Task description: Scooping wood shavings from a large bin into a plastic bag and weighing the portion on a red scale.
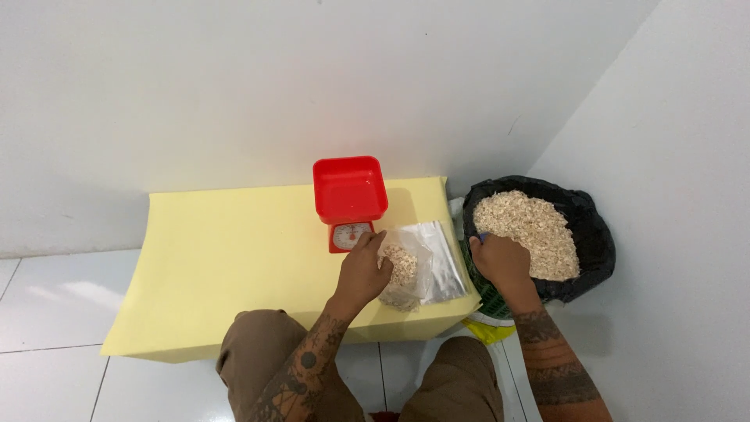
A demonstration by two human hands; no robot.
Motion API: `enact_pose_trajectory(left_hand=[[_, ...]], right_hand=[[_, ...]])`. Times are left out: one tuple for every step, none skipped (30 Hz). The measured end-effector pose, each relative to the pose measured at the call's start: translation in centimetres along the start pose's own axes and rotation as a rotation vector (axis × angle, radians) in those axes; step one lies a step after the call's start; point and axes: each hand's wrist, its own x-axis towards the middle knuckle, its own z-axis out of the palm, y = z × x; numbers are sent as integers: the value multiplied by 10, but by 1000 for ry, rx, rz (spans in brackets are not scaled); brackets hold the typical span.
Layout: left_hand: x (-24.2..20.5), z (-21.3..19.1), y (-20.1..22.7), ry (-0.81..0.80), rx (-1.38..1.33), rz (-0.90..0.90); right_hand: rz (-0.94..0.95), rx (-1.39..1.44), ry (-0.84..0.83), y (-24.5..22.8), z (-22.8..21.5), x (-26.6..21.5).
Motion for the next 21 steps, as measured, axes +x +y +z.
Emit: enact_pose_trajectory(left_hand=[[-2,-2,2,3,-13,-6],[0,-2,0,7,-12,-5],[0,0,-1,7,-8,0],[0,1,-3,6,-4,6],[0,2,-4,4,-5,5],[-1,3,-6,1,7,17],[-1,3,-7,-1,20,29],[0,4,-9,-1,20,27],[1,6,-12,-9,23,23],[1,7,-14,-16,25,19],[1,6,-12,-11,24,15],[0,5,-9,4,6,9],[0,2,-8,25,-9,1],[1,6,-12,36,-8,-5],[1,10,-16,92,-41,32],[0,15,-20,149,-73,68],[-1,17,-20,153,-65,65],[-2,19,-21,171,-130,37],[-4,21,-21,181,-193,12],[-6,18,-20,177,-185,12],[-9,15,-18,174,-217,-7]], right_hand=[[1,-4,-21,-3,-2,-5],[-1,-4,-18,-7,-9,-9],[20,-24,-47,-10,-16,-15],[41,-43,-75,-14,-23,-21],[42,-44,-77,-11,-23,-23],[61,-47,-21,-7,-23,-26],[78,-50,35,-5,-24,-28],[78,-50,34,-9,-31,-44],[72,48,127,-14,-37,-59],[66,147,220,-20,-44,-75],[60,144,220,-25,-32,-89],[25,364,303,-30,-19,-104],[-17,588,384,-37,-7,-117],[-29,589,383,-39,33,-117],[-31,665,358,-42,74,-118],[-33,742,332,-43,116,-120],[-39,749,330,-52,134,-121],[-55,785,250,-60,152,-122],[-62,822,170,-69,171,-126],[-60,831,169,-78,168,-123],[-59,824,157,-85,163,-120]])
